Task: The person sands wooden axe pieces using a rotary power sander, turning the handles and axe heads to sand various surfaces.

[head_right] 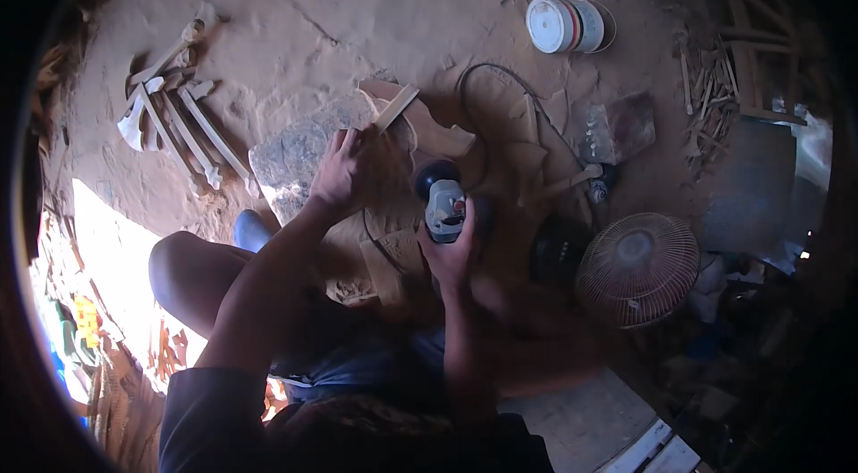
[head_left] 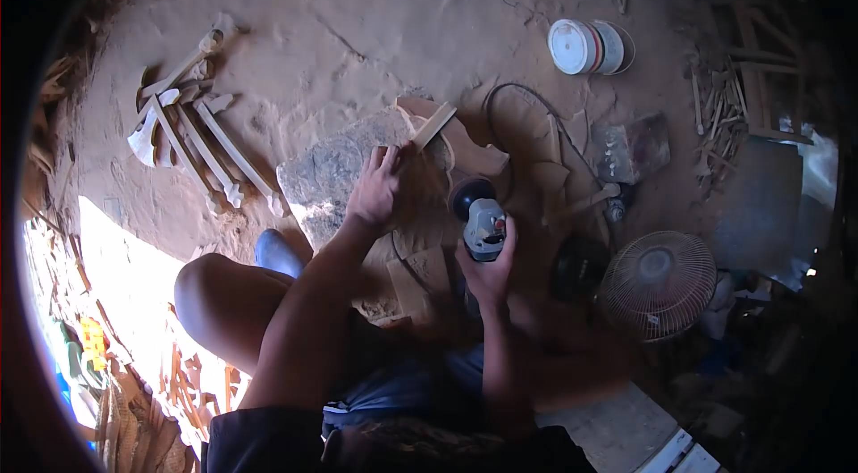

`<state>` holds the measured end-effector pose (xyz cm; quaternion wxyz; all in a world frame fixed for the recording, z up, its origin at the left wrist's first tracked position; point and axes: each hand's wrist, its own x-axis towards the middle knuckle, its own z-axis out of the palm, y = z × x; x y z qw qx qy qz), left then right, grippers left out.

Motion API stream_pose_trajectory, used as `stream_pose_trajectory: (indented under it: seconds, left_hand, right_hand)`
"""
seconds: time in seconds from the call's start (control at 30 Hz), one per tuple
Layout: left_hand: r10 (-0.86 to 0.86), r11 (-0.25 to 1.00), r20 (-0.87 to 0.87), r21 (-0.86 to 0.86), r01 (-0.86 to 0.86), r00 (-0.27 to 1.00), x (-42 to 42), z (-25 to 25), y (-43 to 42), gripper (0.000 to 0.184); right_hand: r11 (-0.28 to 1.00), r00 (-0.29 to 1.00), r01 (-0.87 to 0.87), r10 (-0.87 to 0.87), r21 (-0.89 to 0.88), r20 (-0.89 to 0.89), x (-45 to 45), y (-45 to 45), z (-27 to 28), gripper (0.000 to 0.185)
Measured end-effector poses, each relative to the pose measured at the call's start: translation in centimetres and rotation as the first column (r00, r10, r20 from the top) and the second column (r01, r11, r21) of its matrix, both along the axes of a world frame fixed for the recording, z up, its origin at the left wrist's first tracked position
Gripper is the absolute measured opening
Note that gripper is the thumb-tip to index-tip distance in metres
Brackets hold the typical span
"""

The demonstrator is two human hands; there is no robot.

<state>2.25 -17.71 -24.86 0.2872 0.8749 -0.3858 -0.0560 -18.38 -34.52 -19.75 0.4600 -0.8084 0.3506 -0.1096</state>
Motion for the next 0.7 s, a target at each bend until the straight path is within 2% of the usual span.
stream_pose_trajectory:
  seconds: [0.13,0.23,0.3,0.4,0.47,0.57,0.67,0.7]
  left_hand:
    - [0.01,1.0,0.034,0.026,-0.011,0.999,-0.2,-0.9,0.2,0.065]
    - [0.026,0.999,0.017,0.039,-0.026,1.0,-0.2,-0.2,0.0,0.062]
    - [0.004,0.996,0.01,0.091,-0.005,1.0,-0.2,-0.7,0.0,0.067]
    - [-0.009,0.989,0.015,0.149,0.006,1.0,-0.4,-1.9,0.2,0.069]
    - [-0.025,0.986,0.055,0.167,0.016,0.998,-0.2,-2.8,0.4,0.068]
    - [0.02,0.993,0.147,0.112,-0.036,0.989,-0.4,-1.0,-0.5,0.064]
    - [0.022,0.98,0.202,0.188,-0.061,0.979,-0.7,-1.3,-0.5,0.064]
    - [0.018,0.973,0.151,0.226,-0.052,0.988,-0.8,-1.6,-0.4,0.064]
  right_hand:
    - [0.989,0.997,-0.066,0.07,-0.136,0.028,0.0,-0.5,-0.7,0.091]
    - [0.987,0.999,-0.035,0.03,-0.157,-0.033,0.8,-1.0,0.3,0.09]
    - [0.973,0.999,-0.003,-0.006,-0.23,-0.039,1.3,-1.9,0.0,0.09]
    - [0.985,0.995,0.09,-0.095,-0.149,-0.024,1.4,-2.6,0.2,0.09]
    - [0.984,0.983,0.169,-0.171,0.048,0.061,1.4,-2.7,0.0,0.089]
    - [0.99,0.997,-0.036,0.044,-0.135,0.057,0.4,-2.2,0.2,0.089]
    - [0.985,0.993,-0.122,0.121,-0.123,-0.015,0.6,-1.3,0.7,0.09]
    - [0.988,0.993,-0.116,0.115,-0.103,-0.014,1.3,-1.1,1.3,0.087]
